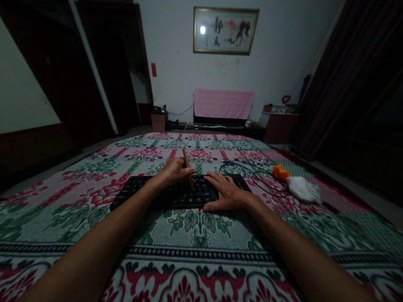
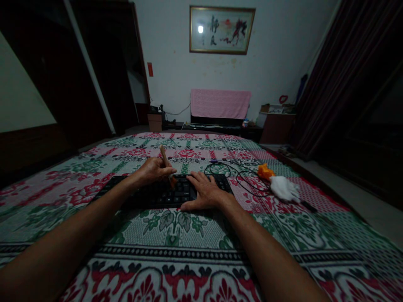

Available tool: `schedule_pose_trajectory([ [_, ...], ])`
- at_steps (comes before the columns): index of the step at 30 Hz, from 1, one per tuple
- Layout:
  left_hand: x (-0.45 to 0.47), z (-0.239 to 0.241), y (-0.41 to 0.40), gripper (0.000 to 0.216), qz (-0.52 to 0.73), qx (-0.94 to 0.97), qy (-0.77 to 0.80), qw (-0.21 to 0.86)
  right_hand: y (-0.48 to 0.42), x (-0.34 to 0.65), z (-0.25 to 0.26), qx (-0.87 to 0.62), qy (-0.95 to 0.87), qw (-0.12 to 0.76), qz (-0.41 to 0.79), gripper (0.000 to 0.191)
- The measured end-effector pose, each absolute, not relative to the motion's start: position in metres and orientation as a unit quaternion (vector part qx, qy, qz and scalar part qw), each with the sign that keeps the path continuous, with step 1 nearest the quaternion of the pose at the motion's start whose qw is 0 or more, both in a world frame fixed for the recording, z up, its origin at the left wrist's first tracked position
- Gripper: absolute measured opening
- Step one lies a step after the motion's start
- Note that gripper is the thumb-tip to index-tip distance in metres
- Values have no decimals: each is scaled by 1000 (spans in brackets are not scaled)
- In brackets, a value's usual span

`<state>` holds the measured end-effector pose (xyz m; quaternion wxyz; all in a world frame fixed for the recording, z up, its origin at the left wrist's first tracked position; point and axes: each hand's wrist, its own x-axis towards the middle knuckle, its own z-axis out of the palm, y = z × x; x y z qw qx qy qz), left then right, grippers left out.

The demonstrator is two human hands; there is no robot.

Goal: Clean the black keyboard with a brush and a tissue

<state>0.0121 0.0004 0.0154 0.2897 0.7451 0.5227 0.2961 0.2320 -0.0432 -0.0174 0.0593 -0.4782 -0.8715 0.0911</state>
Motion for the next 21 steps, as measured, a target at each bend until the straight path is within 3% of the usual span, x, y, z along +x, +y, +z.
schedule_pose_trajectory([
  [6,2,30,-2,30,297,712,519,368,-43,233,-17,-479,-870,56,102,116],
  [14,11,13,0,24,301,736,488,360,-44,231,-16,-484,-868,57,97,116],
  [21,9,16,0,31,282,738,490,369,-44,232,-16,-474,-873,58,99,116],
])
